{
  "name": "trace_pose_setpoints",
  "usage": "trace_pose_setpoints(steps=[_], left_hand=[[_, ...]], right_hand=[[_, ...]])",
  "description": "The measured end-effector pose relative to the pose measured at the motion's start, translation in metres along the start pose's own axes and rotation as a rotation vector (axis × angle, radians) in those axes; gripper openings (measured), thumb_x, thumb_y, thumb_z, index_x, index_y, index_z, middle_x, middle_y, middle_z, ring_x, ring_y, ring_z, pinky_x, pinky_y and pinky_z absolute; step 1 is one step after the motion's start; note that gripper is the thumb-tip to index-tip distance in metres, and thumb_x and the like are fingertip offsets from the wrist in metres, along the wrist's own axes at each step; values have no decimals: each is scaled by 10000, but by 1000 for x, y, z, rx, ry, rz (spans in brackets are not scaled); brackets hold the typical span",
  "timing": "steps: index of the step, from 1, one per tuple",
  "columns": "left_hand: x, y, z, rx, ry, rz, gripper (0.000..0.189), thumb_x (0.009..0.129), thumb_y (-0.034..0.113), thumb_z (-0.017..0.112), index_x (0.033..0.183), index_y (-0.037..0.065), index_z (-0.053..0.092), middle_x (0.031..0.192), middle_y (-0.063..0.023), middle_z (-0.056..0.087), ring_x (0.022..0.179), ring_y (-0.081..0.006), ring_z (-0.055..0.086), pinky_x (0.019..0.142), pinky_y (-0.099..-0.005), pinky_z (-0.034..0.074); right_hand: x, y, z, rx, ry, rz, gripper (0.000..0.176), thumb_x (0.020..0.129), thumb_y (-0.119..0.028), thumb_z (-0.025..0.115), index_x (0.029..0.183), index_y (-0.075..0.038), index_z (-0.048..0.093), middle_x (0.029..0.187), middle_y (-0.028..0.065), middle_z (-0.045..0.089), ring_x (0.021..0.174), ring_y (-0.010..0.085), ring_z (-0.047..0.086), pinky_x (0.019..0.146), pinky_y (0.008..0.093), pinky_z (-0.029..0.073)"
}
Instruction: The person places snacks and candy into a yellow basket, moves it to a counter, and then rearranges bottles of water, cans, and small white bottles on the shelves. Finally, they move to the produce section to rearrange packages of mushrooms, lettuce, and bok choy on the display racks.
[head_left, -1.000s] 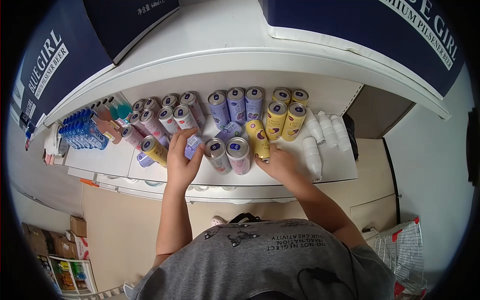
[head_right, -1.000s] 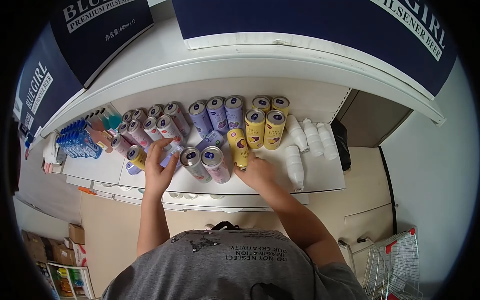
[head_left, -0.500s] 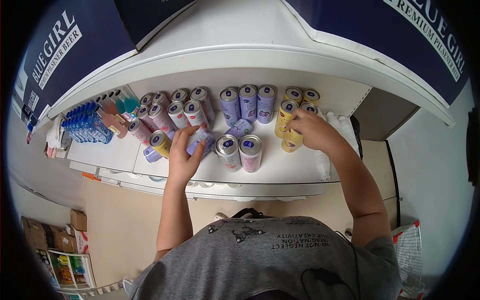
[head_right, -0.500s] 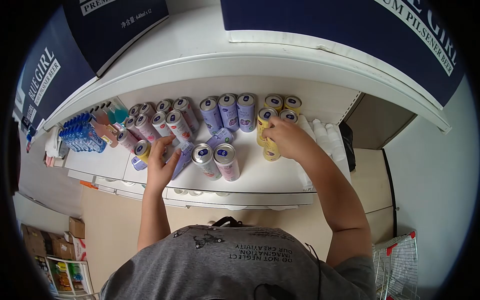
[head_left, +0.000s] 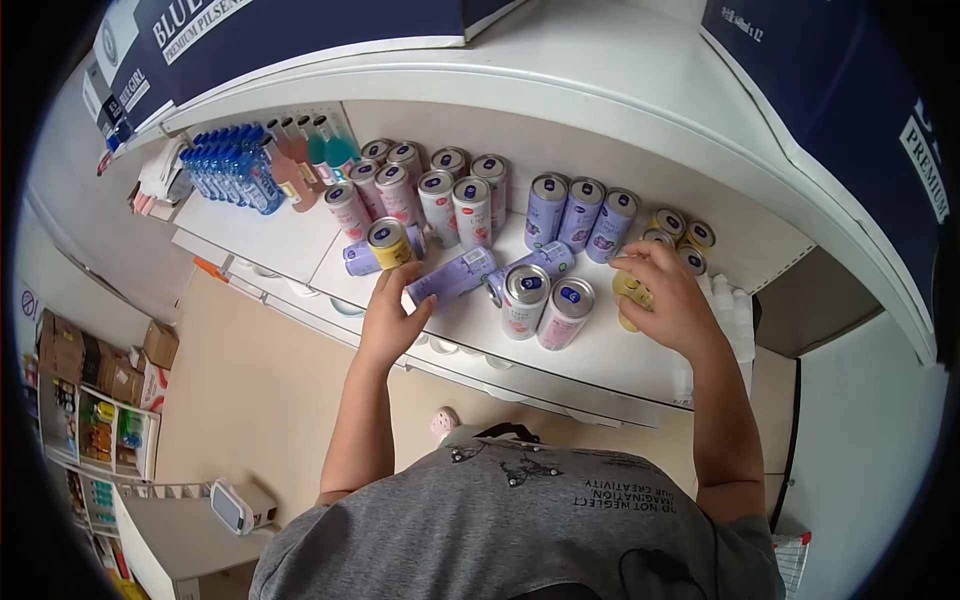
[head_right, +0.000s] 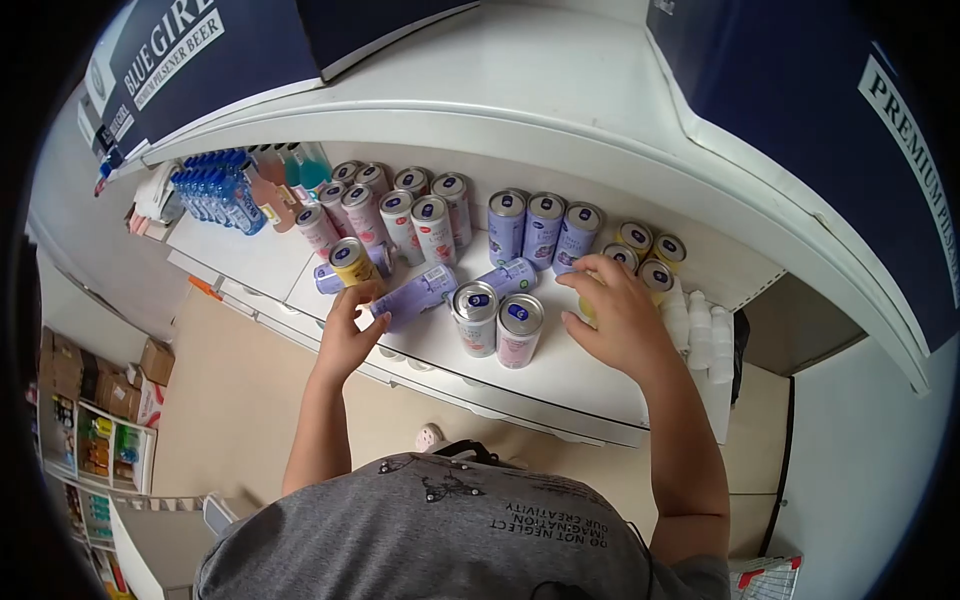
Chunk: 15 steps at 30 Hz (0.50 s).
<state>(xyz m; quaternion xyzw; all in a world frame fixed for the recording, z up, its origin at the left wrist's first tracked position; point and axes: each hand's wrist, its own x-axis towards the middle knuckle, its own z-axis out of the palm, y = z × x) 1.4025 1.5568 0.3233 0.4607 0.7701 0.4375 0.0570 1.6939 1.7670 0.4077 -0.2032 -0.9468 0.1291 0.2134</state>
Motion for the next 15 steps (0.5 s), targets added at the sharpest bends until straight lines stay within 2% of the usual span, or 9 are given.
trace_pose_setpoints(steps=[3, 4, 6, 7, 9, 11, 13, 15], left_hand=[[-5, -3, -6, 121, -38, 31, 490, 752, 97, 704, 1205, 32, 529, 1122, -176, 575, 1062, -328, 563, 882, -383, 473], [-5, -7, -3, 200, -52, 71, 544, 726, 113, 715, 1227, 49, 513, 1126, -178, 563, 1068, -348, 546, 880, -395, 481], [-4, -6, 5, 369, -149, 127, 609, 700, 136, 729, 1256, 64, 489, 1152, -157, 539, 1069, -340, 540, 878, -398, 488], [-1, -13, 10, 415, -168, 213, 709, 681, 148, 746, 1318, 78, 443, 1195, -163, 505, 1066, -349, 537, 884, -415, 483], [3, -15, 19, 562, -292, 147, 745, 665, 144, 744, 1338, 88, 431, 1224, -158, 484, 1094, -344, 520, 879, -416, 489], [5, -28, 29, 630, -302, 189, 717, 711, 149, 700, 1368, 97, 416, 1256, -162, 468, 1135, -327, 497, 902, -414, 477], [5, -37, 36, 730, -219, 270, 634, 771, 113, 617, 1372, 104, 416, 1278, -171, 460, 1156, -320, 476, 947, -408, 438], [5, -44, 40, 733, -210, 286, 612, 785, 103, 589, 1373, 108, 417, 1283, -174, 461, 1148, -317, 476, 954, -408, 422]], right_hand=[[16, -21, 11, 141, 11, -51, 391, 773, -249, 726, 1120, -91, 637, 1124, 85, 558, 1024, 274, 563, 899, 382, 457], [21, -27, 15, 143, 10, -46, 391, 773, -249, 726, 1120, -91, 637, 1124, 85, 558, 1024, 274, 563, 899, 382, 457], [35, -38, 18, 193, -55, 36, 457, 772, -354, 729, 1134, -92, 632, 1101, 87, 579, 1008, 275, 585, 875, 379, 470], [41, -45, 19, 185, -48, 41, 457, 772, -354, 729, 1134, -92, 632, 1101, 87, 579, 1008, 275, 585, 875, 379, 470], [52, -60, 19, 97, -127, 69, 502, 754, -368, 757, 1148, -85, 631, 1138, 72, 580, 1028, 264, 586, 871, 352, 473], [58, -66, 26, 88, -122, 102, 523, 743, -385, 763, 1150, -85, 631, 1133, 82, 587, 1023, 265, 590, 864, 354, 476], [64, -65, 31, 78, -128, 135, 544, 731, -401, 769, 1152, -86, 630, 1128, 92, 595, 1018, 267, 594, 858, 355, 479], [76, -57, 32, 225, -224, 230, 541, 741, -421, 753, 1147, -85, 631, 1123, 118, 601, 1013, 276, 598, 859, 366, 482]])
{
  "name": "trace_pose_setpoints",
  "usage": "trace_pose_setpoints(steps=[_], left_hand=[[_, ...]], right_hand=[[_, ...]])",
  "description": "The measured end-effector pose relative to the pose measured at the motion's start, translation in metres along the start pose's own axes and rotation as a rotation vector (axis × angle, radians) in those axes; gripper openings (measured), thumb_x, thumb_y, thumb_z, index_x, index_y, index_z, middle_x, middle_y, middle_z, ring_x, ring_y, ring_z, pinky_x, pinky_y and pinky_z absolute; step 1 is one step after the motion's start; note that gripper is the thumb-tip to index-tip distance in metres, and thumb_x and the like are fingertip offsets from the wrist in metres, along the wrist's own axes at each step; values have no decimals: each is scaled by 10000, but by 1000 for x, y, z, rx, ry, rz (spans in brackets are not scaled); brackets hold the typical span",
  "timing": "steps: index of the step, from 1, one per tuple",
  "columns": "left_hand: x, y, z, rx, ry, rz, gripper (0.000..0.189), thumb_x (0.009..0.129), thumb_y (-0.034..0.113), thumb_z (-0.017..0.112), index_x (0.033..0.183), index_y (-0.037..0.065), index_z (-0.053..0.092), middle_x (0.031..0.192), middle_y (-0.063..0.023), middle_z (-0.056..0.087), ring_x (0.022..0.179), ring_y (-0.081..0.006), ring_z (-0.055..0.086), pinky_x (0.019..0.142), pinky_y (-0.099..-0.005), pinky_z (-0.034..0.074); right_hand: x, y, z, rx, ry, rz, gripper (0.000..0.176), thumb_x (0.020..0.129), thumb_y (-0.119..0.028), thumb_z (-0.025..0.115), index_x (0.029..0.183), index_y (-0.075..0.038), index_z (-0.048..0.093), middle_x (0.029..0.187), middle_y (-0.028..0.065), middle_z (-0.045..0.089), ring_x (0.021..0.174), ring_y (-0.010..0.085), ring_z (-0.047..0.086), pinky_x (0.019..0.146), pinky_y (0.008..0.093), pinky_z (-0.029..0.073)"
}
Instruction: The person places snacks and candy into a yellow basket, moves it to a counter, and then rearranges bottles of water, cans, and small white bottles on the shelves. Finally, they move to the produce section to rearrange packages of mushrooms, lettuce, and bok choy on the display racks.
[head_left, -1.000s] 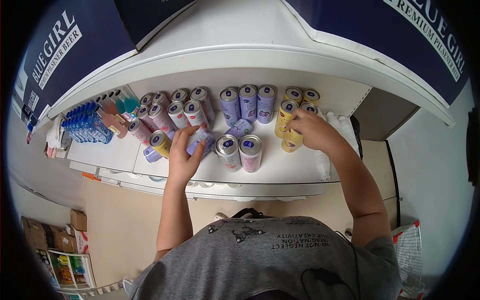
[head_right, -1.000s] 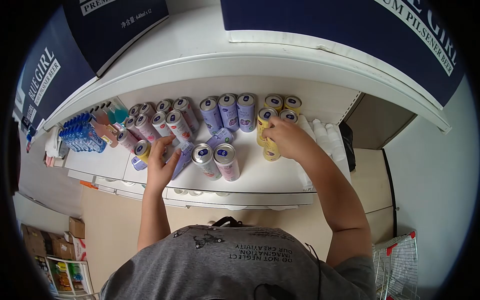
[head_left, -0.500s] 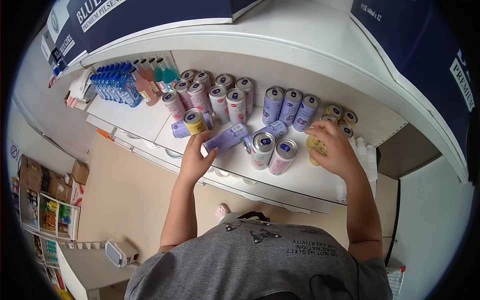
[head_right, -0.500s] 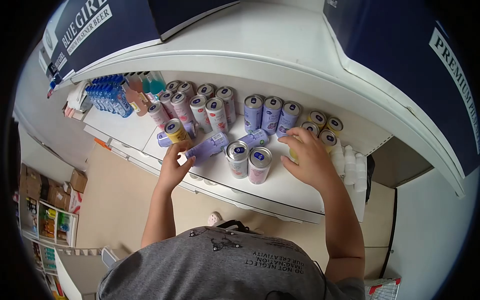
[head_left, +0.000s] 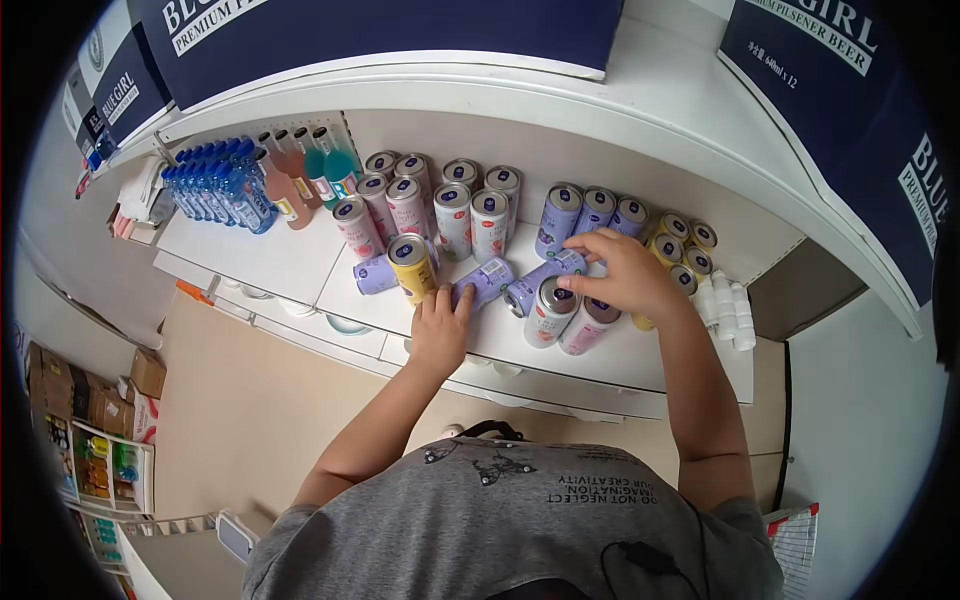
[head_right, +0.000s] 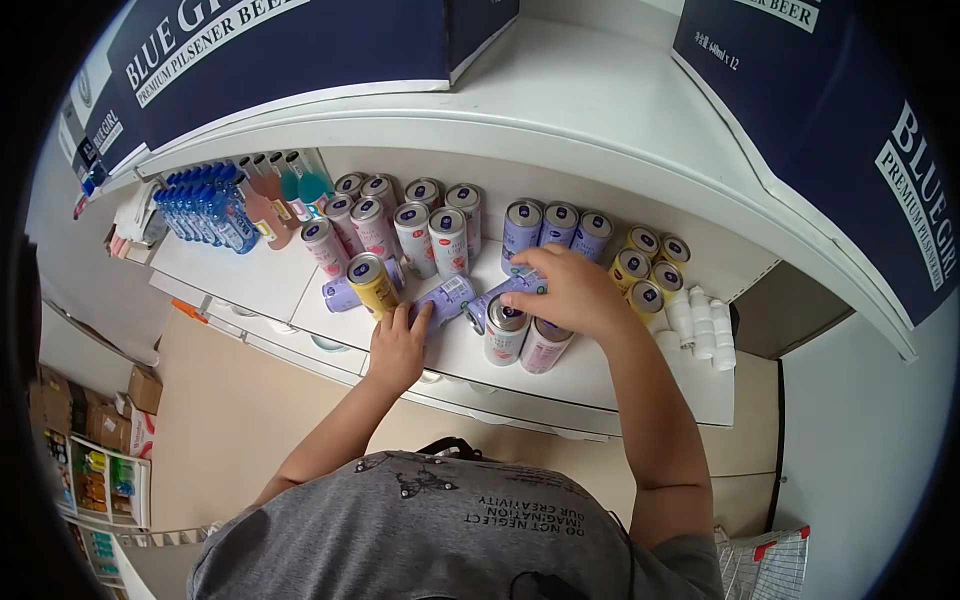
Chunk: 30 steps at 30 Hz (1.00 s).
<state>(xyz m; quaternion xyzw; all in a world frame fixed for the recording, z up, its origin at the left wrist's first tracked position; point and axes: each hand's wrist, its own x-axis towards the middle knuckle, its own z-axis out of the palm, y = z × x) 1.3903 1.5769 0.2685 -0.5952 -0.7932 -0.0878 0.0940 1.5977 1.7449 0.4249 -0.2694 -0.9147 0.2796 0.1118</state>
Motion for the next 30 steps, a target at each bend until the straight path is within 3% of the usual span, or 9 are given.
trace_pose_setpoints(steps=[4, 6, 9, 11, 14, 15, 21, 27, 30], left_hand=[[3, -6, 7, 62, 19, 21, 598, 802, 114, 566, 1380, 119, 414, 1275, -174, 473, 1119, -305, 481, 940, -413, 403], [6, -6, 3, 50, -27, 25, 592, 809, 120, 559, 1382, 120, 412, 1272, -172, 477, 1111, -299, 482, 933, -412, 404], [9, -7, -4, 43, -88, 34, 592, 816, 128, 552, 1389, 124, 404, 1283, -169, 477, 1110, -289, 481, 928, -409, 404], [5, -10, -4, 39, -106, 42, 598, 817, 130, 552, 1395, 127, 397, 1297, -168, 472, 1117, -285, 480, 931, -407, 404], [3, -18, 0, 11, -57, 107, 618, 811, 119, 561, 1404, 136, 388, 1329, -171, 455, 1153, -289, 473, 943, -415, 412], [0, -20, 1, -4, -30, 120, 628, 807, 114, 565, 1407, 140, 384, 1339, -173, 447, 1173, -295, 467, 949, -423, 417], [-7, -27, 4, -154, 83, 179, 621, 773, 111, 601, 1369, 148, 434, 1329, -178, 444, 1160, -325, 487, 893, -445, 477], [-7, -27, -2, -334, 92, 231, 627, 717, 154, 683, 1313, 131, 489, 1293, -176, 457, 1057, -351, 530, 819, -427, 515], [-7, -28, -1, -378, 71, 214, 612, 736, 173, 682, 1312, 119, 484, 1293, -181, 456, 1070, -367, 524, 837, -438, 511]], right_hand=[[40, 6, 2, -93, -121, 22, 548, 740, -438, 738, 1143, -83, 629, 1084, 147, 613, 1023, 277, 603, 858, 372, 484], [63, -20, 17, -512, -330, 88, 514, 722, -434, 741, 1094, -87, 663, 1030, 133, 654, 977, 283, 635, 821, 384, 500], [81, -60, 60, -744, -446, 92, 473, 688, -416, 751, 1034, -96, 703, 994, 108, 690, 914, 266, 665, 744, 419, 513], [98, -57, 111, -1084, -489, 72, 320, 761, -330, 695, 985, -104, 726, 984, 68, 707, 849, 264, 676, 650, 462, 504], [116, -46, 163, -1066, -566, 252, 278, 854, -213, 605, 1043, -28, 692, 1004, 128, 693, 907, 329, 659, 650, 515, 504], [115, -41, 172, -1130, -570, 236, 244, 878, -194, 579, 1014, -33, 700, 953, 120, 700, 780, 308, 676, 608, 501, 505], [111, -29, 181, -979, -422, 243, 213, 876, -221, 587, 928, -60, 716, 813, 63, 704, 584, 265, 656, 533, 451, 503], [118, -28, 167, -1188, -583, 311, 214, 830, -158, 622, 986, -47, 715, 927, 84, 708, 719, 292, 673, 511, 479, 492], [118, -15, 180, -1242, -639, 288, 152, 776, -69, 687, 922, -30, 699, 837, 83, 679, 697, 253, 644, 577, 466, 521]])
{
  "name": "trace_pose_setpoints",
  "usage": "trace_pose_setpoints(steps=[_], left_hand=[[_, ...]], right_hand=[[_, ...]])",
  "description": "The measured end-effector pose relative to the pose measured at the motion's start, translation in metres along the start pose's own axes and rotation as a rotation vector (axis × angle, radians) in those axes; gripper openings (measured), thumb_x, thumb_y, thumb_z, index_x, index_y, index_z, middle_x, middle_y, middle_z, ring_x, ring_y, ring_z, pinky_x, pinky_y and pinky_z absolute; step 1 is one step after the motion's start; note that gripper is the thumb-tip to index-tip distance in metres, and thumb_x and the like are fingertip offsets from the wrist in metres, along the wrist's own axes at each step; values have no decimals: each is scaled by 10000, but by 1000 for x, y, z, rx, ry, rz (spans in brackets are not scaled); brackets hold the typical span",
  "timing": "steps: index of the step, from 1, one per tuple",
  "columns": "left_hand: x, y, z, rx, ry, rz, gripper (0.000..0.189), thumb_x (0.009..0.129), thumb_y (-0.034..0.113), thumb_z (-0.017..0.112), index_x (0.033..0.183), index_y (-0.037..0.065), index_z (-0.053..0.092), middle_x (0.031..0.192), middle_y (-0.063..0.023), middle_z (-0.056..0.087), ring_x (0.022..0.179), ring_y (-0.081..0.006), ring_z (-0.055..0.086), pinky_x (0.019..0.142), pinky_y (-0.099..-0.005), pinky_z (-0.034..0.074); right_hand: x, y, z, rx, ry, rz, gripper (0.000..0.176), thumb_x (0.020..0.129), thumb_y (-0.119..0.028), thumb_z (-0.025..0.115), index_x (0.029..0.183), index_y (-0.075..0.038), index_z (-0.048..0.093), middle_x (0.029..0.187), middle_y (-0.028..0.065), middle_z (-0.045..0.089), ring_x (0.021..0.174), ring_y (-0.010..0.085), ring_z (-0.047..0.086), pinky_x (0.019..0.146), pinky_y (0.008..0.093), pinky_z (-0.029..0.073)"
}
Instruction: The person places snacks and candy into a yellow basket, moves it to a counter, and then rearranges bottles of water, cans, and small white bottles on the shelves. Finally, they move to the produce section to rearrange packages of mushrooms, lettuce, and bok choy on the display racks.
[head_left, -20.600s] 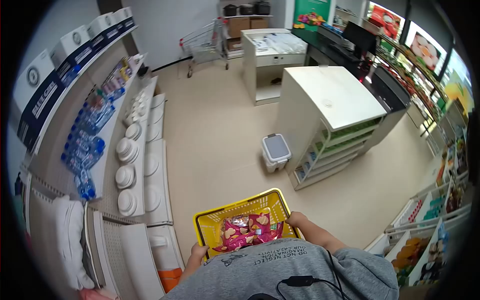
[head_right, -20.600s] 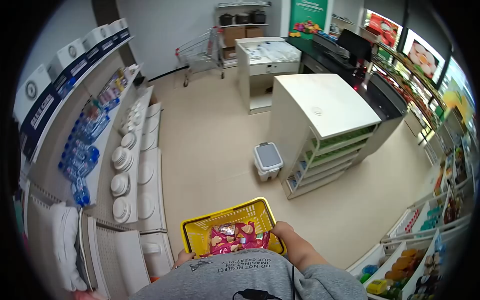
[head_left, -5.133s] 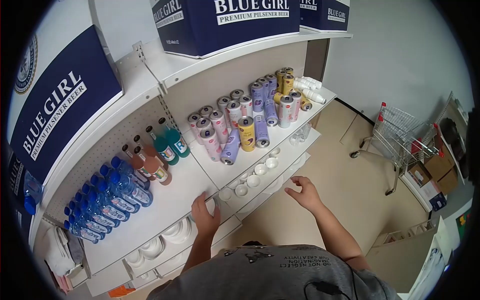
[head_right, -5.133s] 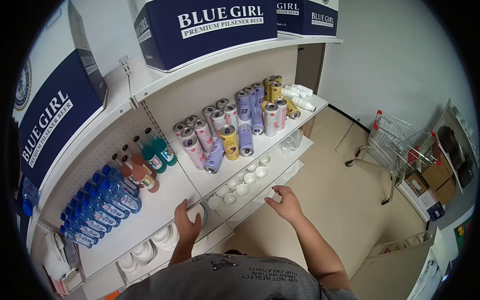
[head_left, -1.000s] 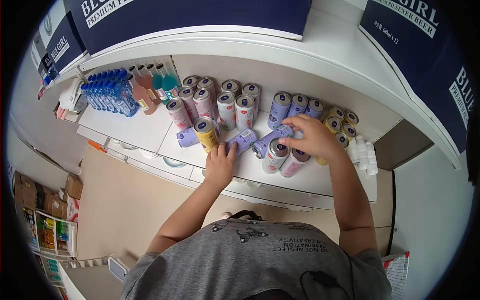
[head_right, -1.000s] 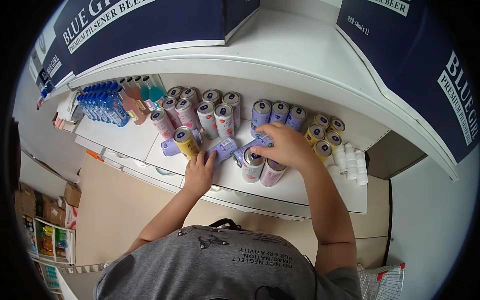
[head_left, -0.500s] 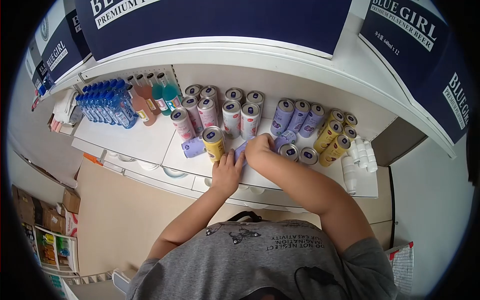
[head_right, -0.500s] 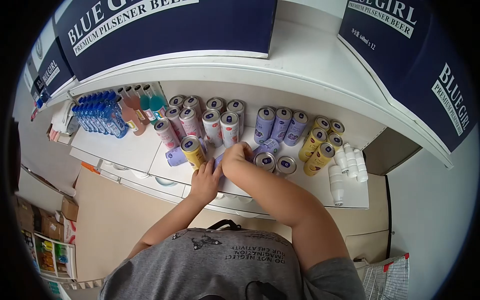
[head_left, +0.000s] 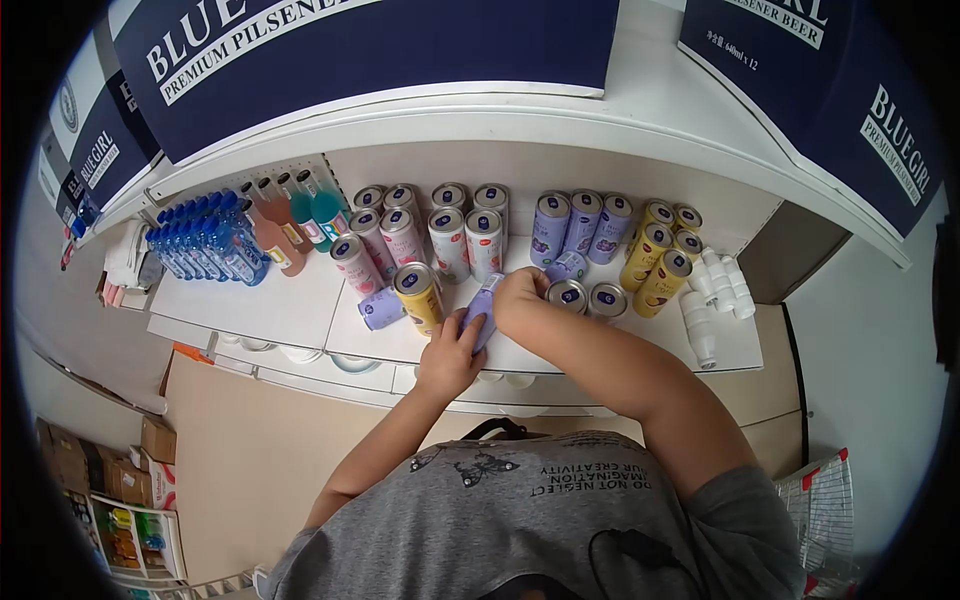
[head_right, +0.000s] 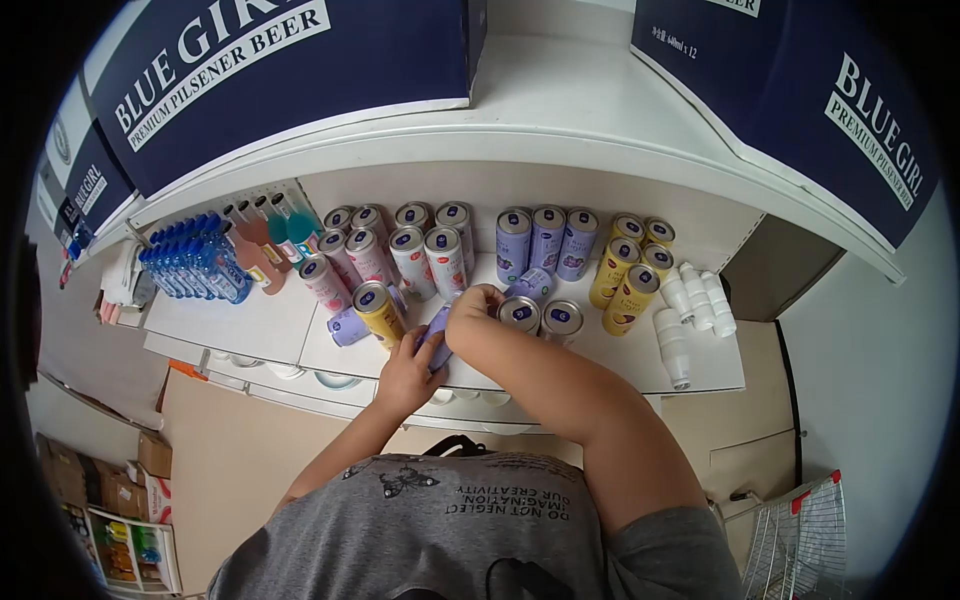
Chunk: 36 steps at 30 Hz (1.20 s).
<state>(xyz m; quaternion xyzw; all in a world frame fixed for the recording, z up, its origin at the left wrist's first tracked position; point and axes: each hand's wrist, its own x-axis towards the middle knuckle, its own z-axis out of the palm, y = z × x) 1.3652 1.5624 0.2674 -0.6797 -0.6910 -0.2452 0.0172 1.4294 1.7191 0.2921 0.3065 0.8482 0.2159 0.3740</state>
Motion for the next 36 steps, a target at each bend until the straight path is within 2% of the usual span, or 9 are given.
trace_pose_setpoints(steps=[7, 12, 21, 23, 27, 31, 32, 33, 36], left_hand=[[-13, -3, 2, -58, 19, -103, 649, 733, 178, 715, 1321, 79, 459, 1282, -216, 457, 1117, -393, 515, 915, -435, 470], [-16, -8, 12, -22, 71, -62, 716, 731, 181, 728, 1362, 74, 408, 1270, -229, 455, 1114, -391, 517, 912, -427, 474], [-16, -6, 5, -157, 74, -121, 670, 767, 250, 706, 1328, 38, 407, 1243, -215, 475, 1092, -379, 525, 904, -428, 473], [-17, -5, 2, -147, 86, -120, 664, 767, 246, 705, 1321, 30, 409, 1240, -216, 477, 1085, -378, 529, 895, -427, 476], [-15, -3, -7, -225, 147, -136, 638, 758, 233, 710, 1281, 3, 424, 1186, -219, 517, 1034, -382, 553, 859, -425, 485], [-8, -3, -15, -210, 225, -113, 584, 731, 229, 732, 1193, -8, 465, 1047, -215, 581, 944, -382, 581, 811, -429, 490], [-3, 0, -17, -213, 222, -105, 584, 731, 229, 732, 1193, -8, 465, 1047, -215, 581, 944, -382, 581, 811, -429, 490], [3, 4, -22, -193, 219, -101, 596, 724, 220, 739, 1200, -5, 460, 1025, -213, 586, 913, -366, 592, 784, -418, 496], [30, 8, -24, -198, 268, -23, 577, 717, 222, 756, 1170, 7, 470, 944, -188, 607, 830, -329, 612, 719, -392, 506]], right_hand=[[0, -28, 23, -143, 249, -6, 217, 797, -78, 651, 1004, -24, 691, 967, 138, 677, 820, 310, 650, 638, 529, 524], [-3, -36, 27, -10, 386, 176, 293, 891, -105, 489, 1108, 18, 642, 1079, 198, 629, 896, 386, 618, 647, 609, 509], [-14, -27, 28, 37, 376, 197, 402, 918, -168, 453, 1263, 27, 519, 1207, 227, 553, 1072, 420, 538, 721, 656, 487], [-15, -23, 26, 70, 366, 182, 348, 923, -134, 430, 1219, 9, 544, 1147, 185, 584, 1039, 382, 564, 723, 645, 495], [-19, -23, 21, 104, 378, 224, 369, 916, -155, 447, 1224, 29, 534, 1187, 241, 576, 1082, 385, 579, 767, 666, 471], [-17, 2, -10, 265, 250, 217, 317, 916, -142, 445, 1116, 25, 625, 1066, 245, 654, 949, 383, 654, 752, 638, 493], [-15, 13, -16, 362, 315, 214, 262, 849, -172, 585, 1037, -20, 687, 1024, 165, 692, 890, 337, 682, 716, 600, 519], [-24, 29, -23, 366, 309, 220, 262, 849, -172, 585, 1037, -20, 687, 1024, 165, 692, 890, 337, 682, 716, 600, 519], [-58, 88, -43, 525, 179, 119, 382, 596, -194, 778, 951, -65, 726, 1009, 92, 707, 861, 250, 694, 672, 429, 558]])
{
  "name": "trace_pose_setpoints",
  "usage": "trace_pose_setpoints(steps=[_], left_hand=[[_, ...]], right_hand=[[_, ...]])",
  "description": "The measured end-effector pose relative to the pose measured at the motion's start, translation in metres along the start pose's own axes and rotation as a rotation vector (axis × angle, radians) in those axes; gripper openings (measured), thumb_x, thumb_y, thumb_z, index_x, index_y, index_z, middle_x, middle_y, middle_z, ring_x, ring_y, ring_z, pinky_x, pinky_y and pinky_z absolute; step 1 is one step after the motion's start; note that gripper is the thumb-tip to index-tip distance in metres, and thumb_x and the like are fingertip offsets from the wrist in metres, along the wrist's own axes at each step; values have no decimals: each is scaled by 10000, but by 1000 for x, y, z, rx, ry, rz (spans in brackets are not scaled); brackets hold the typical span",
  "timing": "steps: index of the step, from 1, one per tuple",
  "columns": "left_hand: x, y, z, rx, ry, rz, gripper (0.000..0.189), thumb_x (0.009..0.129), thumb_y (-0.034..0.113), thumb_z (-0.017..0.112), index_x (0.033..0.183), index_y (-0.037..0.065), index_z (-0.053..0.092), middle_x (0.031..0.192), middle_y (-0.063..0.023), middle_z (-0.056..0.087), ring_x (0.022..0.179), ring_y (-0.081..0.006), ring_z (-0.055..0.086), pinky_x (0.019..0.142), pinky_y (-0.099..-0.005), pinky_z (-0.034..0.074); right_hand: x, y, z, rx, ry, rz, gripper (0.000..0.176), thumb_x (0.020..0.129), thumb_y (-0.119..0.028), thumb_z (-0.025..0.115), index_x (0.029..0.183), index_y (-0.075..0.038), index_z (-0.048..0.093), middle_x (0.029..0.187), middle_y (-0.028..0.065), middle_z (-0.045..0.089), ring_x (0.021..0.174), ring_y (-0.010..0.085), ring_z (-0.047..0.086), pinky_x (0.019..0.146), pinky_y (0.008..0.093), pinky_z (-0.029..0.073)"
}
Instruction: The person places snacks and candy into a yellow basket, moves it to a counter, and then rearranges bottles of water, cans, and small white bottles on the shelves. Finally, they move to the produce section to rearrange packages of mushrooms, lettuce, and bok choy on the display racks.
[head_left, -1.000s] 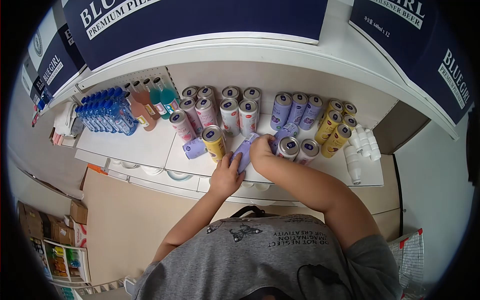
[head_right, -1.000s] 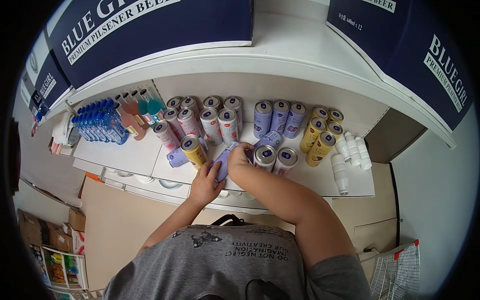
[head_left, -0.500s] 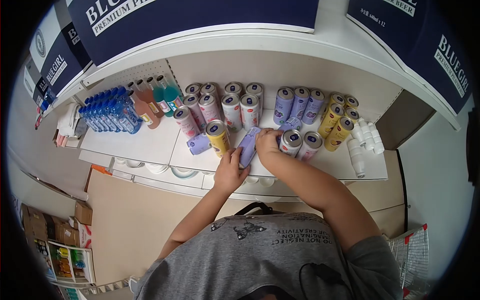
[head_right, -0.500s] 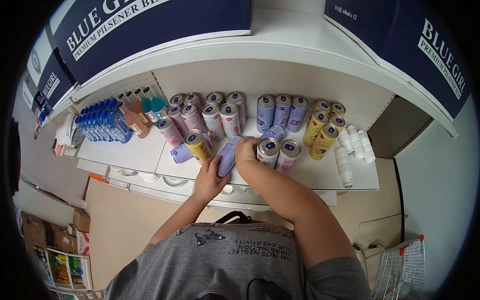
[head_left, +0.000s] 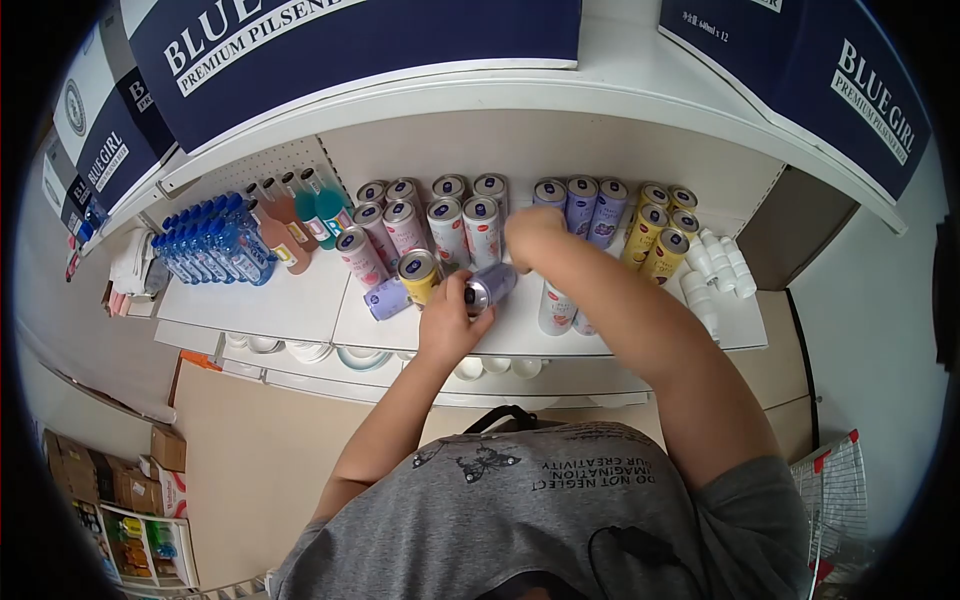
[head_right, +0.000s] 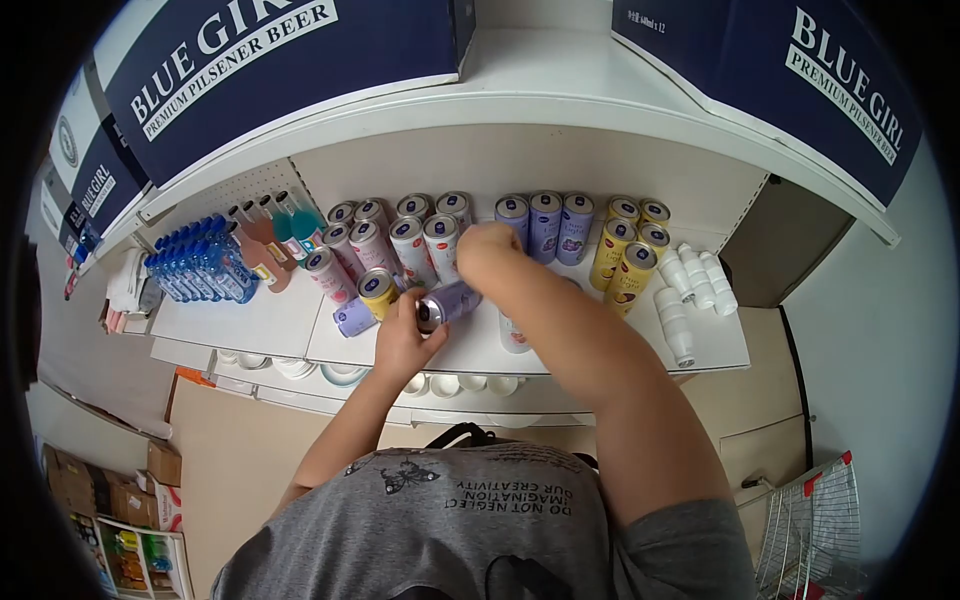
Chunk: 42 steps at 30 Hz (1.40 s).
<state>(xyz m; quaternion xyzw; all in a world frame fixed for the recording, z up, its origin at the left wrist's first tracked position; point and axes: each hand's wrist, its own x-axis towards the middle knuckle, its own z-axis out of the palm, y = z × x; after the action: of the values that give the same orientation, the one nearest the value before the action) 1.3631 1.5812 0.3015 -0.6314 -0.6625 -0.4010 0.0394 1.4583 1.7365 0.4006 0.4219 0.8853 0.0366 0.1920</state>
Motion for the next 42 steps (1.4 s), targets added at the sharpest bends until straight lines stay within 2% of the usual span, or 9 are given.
trace_pose_setpoints(steps=[2, 6, 11, 19, 25, 30, 35, 38, 42], left_hand=[[24, 11, -1, -22, -110, -62, 548, 714, 243, 767, 1127, 19, 486, 868, -160, 618, 757, -316, 619, 683, -389, 507], [73, 21, 10, 5, -261, -91, 563, 730, 337, 758, 1129, 40, 496, 831, -152, 647, 731, -294, 647, 650, -382, 509], [121, 30, 37, 7, -409, -184, 631, 673, 466, 764, 1106, 53, 564, 937, -171, 681, 886, -314, 664, 739, -407, 523], [151, 41, 79, 39, -362, -148, 722, 641, 521, 780, 1137, 37, 579, 961, -176, 674, 886, -324, 663, 768, -408, 530], [146, 36, 80, -63, -344, -158, 827, 648, 522, 795, 1212, -13, 513, 1076, -270, 600, 956, -371, 632, 810, -413, 521], [109, 18, 66, -305, -241, -206, 870, 687, 486, 796, 1294, -23, 438, 1161, -261, 558, 999, -324, 616, 838, -391, 509], [55, 46, 32, -661, -522, -304, 916, 695, 452, 814, 1347, -28, 386, 1250, -185, 516, 1111, -277, 541, 897, -390, 478], [42, 57, 50, -603, -498, -116, 849, 677, 352, 838, 1322, -17, 426, 1227, -186, 532, 1104, -277, 551, 925, -376, 460], [37, 56, 60, -602, -387, -170, 714, 674, 305, 836, 1225, -6, 506, 1119, -182, 578, 1042, -267, 580, 898, -359, 470]], right_hand=[[7, 39, -13, 56, -105, -42, 381, 520, -178, 759, 875, -44, 726, 903, 119, 708, 799, 221, 692, 608, 334, 548], [11, 98, -8, 243, -172, -50, 421, 491, -153, 731, 895, -43, 698, 811, 144, 686, 748, 241, 671, 632, 383, 537], [-4, 129, 3, 234, 87, -235, 628, 501, -144, 750, 1116, -83, 639, 964, 151, 679, 872, 284, 661, 734, 371, 535], [4, 141, 25, 366, 97, -249, 673, 539, -129, 748, 1199, -160, 623, 1115, 150, 611, 998, 291, 623, 823, 375, 517], [9, 141, 46, 467, 174, -252, 666, 613, -137, 721, 1263, -165, 579, 1284, 142, 486, 1176, 301, 511, 962, 362, 444], [-28, 153, 60, 681, 522, -307, 609, 714, -242, 757, 1270, -97, 558, 1263, 156, 498, 1153, 314, 533, 974, 369, 443], [-98, 155, 75, 1050, 274, -230, 692, 732, -328, 798, 1315, -90, 511, 1303, 157, 499, 1146, 297, 550, 943, 390, 462], [-109, 142, 100, 1060, 234, -295, 761, 692, -270, 836, 1340, -94, 477, 1299, 136, 528, 1134, 273, 562, 921, 388, 472], [-104, 121, 121, 1116, 318, -260, 760, 656, -294, 817, 1313, -100, 486, 1252, 158, 552, 1119, 288, 571, 935, 375, 458]])
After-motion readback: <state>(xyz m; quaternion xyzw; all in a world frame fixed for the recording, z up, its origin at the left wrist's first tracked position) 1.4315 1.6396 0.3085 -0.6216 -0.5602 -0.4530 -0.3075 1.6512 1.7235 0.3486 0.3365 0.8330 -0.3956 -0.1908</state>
